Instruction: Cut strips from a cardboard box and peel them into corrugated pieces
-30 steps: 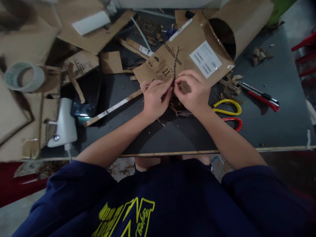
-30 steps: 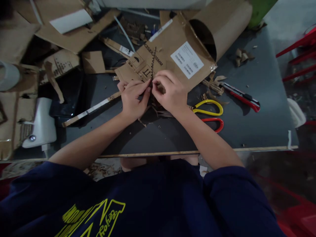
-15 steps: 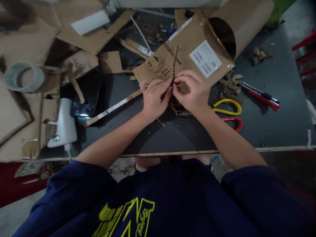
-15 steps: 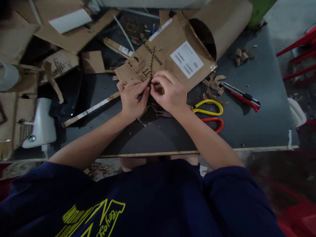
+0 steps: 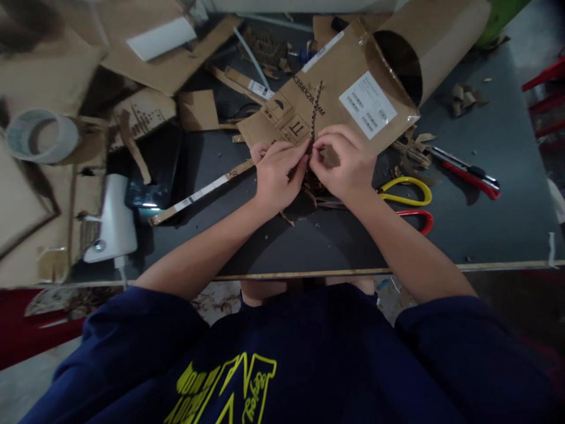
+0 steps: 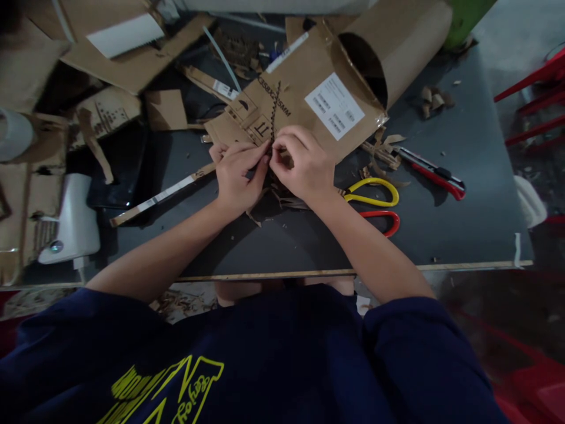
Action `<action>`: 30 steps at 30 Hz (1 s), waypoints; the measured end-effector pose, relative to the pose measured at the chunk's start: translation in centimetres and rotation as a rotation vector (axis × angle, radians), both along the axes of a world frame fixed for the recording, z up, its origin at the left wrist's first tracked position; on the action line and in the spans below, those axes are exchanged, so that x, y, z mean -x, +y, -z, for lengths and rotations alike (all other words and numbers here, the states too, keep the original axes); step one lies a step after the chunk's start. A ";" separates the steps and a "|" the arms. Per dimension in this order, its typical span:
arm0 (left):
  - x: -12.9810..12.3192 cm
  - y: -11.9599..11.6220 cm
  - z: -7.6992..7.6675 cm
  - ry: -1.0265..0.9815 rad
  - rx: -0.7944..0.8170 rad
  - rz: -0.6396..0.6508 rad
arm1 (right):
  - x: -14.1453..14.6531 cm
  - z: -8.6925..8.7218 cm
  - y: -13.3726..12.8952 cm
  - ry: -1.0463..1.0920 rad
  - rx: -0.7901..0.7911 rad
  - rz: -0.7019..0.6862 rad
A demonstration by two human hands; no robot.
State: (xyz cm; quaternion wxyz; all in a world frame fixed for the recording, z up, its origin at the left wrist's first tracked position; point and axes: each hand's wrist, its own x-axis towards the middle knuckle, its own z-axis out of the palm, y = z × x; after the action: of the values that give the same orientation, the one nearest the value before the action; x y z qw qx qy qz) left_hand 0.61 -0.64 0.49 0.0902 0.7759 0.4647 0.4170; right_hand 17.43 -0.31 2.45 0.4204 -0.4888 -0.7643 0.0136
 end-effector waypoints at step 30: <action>0.9 0.3 0.2 -0.138 0.023 -0.015 | -0.7 0.0 0.3 0.028 -0.115 -0.186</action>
State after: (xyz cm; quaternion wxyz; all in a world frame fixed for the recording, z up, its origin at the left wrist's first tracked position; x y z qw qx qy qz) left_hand -0.25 -0.37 0.25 0.1279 0.7405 0.4681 0.4650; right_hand 18.17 -0.01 2.46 0.4554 -0.3905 -0.7999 0.0157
